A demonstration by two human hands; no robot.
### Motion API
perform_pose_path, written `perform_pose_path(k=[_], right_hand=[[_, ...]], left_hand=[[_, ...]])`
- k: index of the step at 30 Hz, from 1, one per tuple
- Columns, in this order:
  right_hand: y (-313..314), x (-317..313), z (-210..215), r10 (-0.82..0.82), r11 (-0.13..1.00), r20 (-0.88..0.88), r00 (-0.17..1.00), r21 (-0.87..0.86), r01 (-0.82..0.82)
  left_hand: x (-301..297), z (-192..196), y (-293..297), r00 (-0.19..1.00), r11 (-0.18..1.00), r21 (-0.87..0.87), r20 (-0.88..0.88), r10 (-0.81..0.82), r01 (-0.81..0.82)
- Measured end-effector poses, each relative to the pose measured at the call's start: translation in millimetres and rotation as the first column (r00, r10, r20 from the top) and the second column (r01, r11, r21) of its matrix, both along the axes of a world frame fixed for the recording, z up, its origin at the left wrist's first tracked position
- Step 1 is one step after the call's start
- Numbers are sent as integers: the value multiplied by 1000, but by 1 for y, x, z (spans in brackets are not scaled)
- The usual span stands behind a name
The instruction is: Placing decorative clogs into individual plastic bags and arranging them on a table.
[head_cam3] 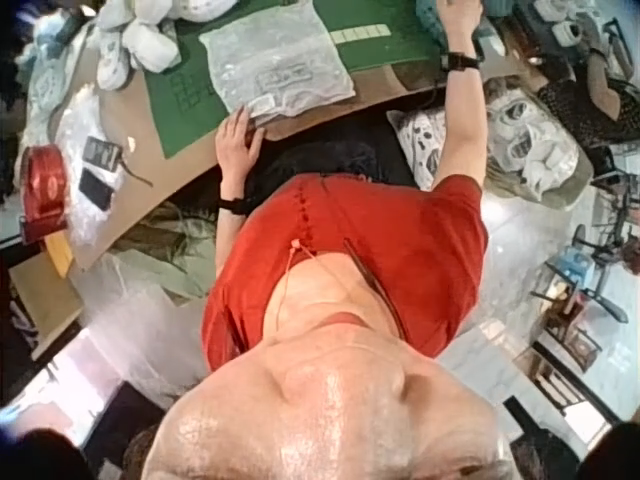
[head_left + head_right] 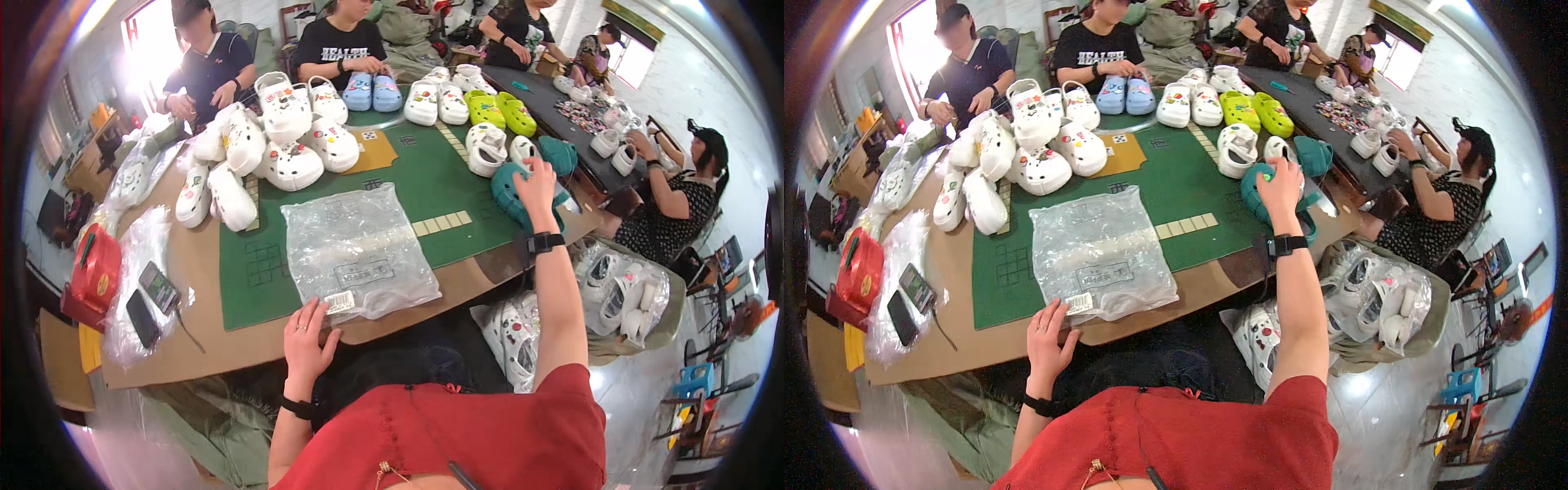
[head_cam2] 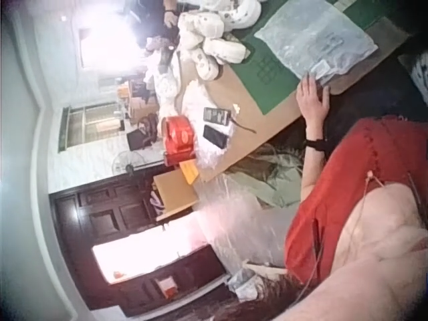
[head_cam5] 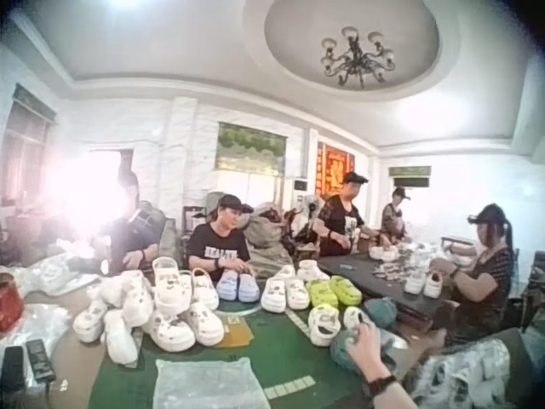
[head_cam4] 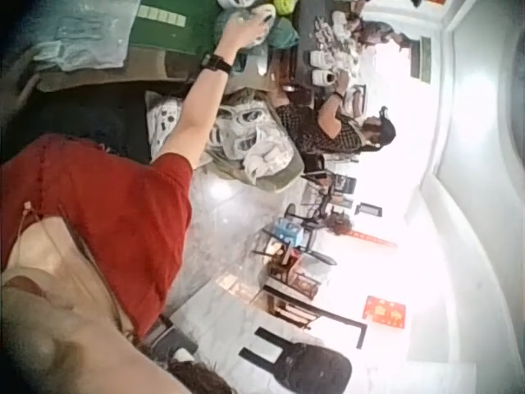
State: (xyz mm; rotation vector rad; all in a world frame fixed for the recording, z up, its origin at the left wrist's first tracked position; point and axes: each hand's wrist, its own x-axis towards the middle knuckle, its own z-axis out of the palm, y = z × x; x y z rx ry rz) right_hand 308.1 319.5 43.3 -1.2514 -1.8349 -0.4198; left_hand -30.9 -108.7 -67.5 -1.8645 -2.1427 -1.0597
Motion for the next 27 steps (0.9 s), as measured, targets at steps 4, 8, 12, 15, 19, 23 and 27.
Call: perform_pose_path(k=[4, 8, 12, 15, 19, 23, 27], right_hand=[[-20, 43, -30, -368, 889, 86, 926, -260, 377], [-37, 84, -46, -309, 816, 150, 939, -465, 343], [-44, 87, -55, -330, 748, 258, 908, -515, 419], [-43, 91, -66, -377, 810, 14, 926, -480, 337], [-62, 63, -59, -276, 918, -226, 934, -349, 187], [-102, 7, -25, -35, 984, -427, 903, -175, -45], [-147, -64, -3, 245, 950, -449, 859, -66, -306]], left_hand=[[2, 2, -4, 998, 997, -49, -27, 52, -53], [0, 0, -4, 998, 998, -31, -40, 45, -46], [-1, 0, -8, 999, 999, -35, -17, 41, -41], [-1, -1, -6, 998, 998, -39, -11, 55, -55], [-1, 0, -7, 998, 998, -19, -19, 53, -53], [-2, 1, -2, 999, 999, 23, -20, 36, -35], [-6, -2, -3, 999, 996, 84, -29, 29, -26]])
